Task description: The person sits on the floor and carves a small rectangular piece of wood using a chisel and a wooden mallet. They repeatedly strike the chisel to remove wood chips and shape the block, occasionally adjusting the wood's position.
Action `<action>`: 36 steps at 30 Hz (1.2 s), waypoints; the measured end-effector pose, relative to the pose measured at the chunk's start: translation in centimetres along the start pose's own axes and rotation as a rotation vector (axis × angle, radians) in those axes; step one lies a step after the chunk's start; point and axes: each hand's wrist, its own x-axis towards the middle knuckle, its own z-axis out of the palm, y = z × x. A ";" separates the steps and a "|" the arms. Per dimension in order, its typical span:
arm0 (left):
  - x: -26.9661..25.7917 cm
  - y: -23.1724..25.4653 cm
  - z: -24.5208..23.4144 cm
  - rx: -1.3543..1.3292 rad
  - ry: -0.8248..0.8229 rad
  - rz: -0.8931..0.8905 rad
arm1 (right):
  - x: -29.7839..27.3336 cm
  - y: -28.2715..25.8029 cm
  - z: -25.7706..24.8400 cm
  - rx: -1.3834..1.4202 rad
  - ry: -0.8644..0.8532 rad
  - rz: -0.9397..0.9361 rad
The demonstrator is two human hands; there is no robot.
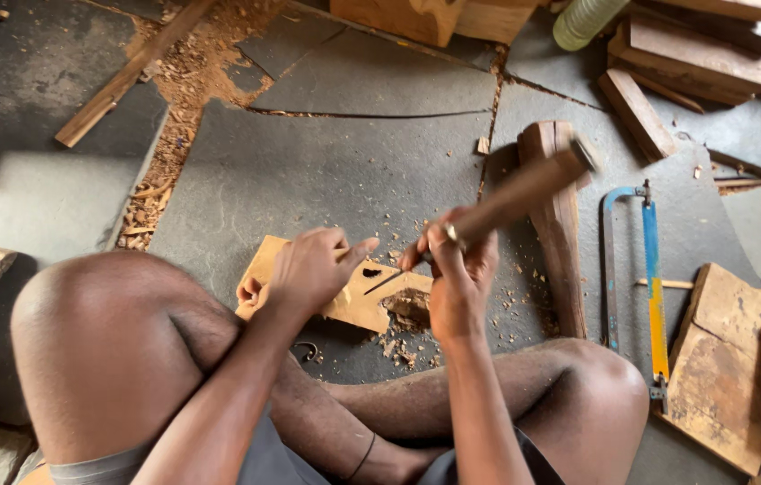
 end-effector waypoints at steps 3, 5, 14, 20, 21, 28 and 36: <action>1.6 -0.6 0.5 -0.034 -0.005 0.001 | -0.7 -0.8 1.0 0.133 -0.148 -0.092; 2.5 -1.3 1.3 -0.080 -0.078 -0.046 | -1.1 -0.6 0.8 0.059 -0.150 -0.139; 5.9 -6.4 6.9 -0.266 -0.250 0.034 | -2.5 5.8 0.3 -0.087 -0.105 -0.210; 3.9 -3.4 3.1 -0.286 -0.268 0.042 | -1.9 6.6 -0.4 -0.078 -0.124 -0.284; 3.8 -3.2 2.7 -0.291 -0.245 0.044 | -1.8 6.4 -0.3 -0.054 -0.114 -0.281; 4.9 -4.1 3.8 -0.409 -0.150 0.053 | -1.1 4.6 -0.5 -0.026 -0.107 -0.305; 5.1 -4.0 2.7 -0.398 -0.175 0.013 | -1.5 5.4 0.1 -0.003 -0.170 -0.306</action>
